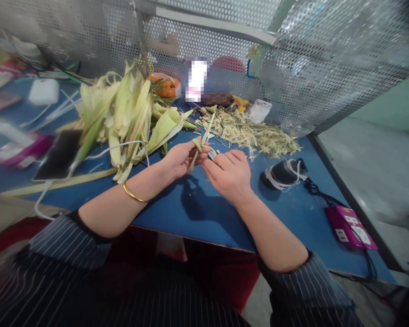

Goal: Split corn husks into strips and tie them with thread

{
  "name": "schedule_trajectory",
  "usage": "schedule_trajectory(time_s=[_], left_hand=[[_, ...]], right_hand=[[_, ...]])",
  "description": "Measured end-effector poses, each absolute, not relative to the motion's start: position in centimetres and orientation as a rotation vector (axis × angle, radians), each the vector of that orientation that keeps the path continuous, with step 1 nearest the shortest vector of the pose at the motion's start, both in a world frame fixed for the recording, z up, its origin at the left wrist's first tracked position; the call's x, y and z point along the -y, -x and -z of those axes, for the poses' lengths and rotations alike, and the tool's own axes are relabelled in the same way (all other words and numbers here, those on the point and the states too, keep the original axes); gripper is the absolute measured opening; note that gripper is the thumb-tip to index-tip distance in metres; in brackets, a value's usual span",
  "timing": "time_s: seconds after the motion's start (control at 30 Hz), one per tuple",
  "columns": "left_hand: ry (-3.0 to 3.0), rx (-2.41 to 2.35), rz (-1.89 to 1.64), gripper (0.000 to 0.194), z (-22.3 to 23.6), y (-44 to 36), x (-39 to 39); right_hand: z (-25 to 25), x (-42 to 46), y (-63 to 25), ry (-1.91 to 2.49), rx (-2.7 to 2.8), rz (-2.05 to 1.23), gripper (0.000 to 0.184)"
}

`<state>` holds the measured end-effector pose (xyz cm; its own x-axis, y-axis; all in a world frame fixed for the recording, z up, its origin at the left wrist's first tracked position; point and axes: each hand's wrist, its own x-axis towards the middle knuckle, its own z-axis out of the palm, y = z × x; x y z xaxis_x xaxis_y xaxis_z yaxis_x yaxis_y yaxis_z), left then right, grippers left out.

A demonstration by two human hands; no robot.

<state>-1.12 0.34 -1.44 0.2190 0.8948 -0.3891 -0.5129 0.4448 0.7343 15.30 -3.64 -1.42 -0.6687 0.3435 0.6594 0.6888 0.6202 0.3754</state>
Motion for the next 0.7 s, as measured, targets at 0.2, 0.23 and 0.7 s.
schedule_trajectory(time_s=[0.2,0.23,0.7], left_hand=[[-0.689,-0.878,-1.034,0.024,1.5,0.1,1.1],[-0.711,-0.877,-1.023,0.025,1.5,-0.1,1.3],[-1.047,-0.967,-0.958,0.021,1.2,-0.2,1.6]], right_hand=[[2.1,3.5,-14.5,0.713,2.461,0.775,0.02],[2.3,3.4,-14.5,0.708,2.482,0.747,0.021],[3.1,1.9,-14.8,1.289,1.252,-0.919,0.024]])
